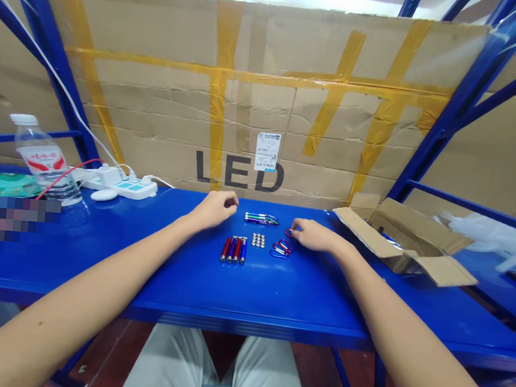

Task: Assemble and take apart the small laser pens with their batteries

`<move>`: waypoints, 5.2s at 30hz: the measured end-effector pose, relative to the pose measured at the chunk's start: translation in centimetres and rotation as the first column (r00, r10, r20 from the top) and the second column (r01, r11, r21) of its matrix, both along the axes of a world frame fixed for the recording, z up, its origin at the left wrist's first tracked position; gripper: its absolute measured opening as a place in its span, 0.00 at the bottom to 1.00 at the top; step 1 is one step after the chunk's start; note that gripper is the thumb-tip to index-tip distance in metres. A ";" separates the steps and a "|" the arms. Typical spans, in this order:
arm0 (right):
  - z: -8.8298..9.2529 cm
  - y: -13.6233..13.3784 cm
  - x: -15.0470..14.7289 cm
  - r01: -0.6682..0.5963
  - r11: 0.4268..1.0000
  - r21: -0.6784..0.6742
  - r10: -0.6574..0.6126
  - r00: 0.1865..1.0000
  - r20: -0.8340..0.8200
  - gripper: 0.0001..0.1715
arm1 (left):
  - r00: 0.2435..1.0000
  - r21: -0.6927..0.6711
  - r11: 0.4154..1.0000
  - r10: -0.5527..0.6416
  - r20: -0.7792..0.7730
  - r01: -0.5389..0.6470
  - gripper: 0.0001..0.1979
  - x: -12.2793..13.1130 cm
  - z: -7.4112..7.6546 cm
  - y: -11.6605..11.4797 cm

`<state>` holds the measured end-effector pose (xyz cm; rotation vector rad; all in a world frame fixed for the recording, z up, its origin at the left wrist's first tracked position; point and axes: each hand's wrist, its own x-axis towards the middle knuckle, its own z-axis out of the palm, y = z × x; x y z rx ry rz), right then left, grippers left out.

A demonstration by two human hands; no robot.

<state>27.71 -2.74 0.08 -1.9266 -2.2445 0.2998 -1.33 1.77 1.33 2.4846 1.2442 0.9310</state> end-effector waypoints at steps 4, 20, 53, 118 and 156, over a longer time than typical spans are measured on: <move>0.0 -0.1 0.2 0.030 0.999 -0.036 -0.027 0.996 0.082 0.11 | 0.980 -0.153 0.988 -0.030 -0.196 0.000 0.07 -0.4 -0.1 0.6; -0.1 0.2 0.5 -0.217 0.976 0.028 0.218 0.970 -0.108 0.11 | 0.946 -0.434 0.897 -0.061 -0.317 -0.088 0.06 -0.5 0.7 0.1; 0.1 -0.4 -0.1 -0.171 0.985 0.023 0.172 0.977 -0.128 0.08 | 0.912 -0.606 0.787 -0.327 -0.247 0.118 0.09 -1.4 1.2 0.5; -0.1 -1.6 -4.4 -0.267 0.953 0.141 0.284 0.634 -0.719 0.12 | 0.908 0.382 0.826 -0.351 -0.227 0.415 0.10 4.7 -1.0 -2.2; -1.2 0.1 -3.5 -0.166 0.967 0.191 0.233 0.880 -0.413 0.09 | 0.801 0.130 0.951 -0.157 -0.578 0.280 0.12 4.0 -1.4 0.7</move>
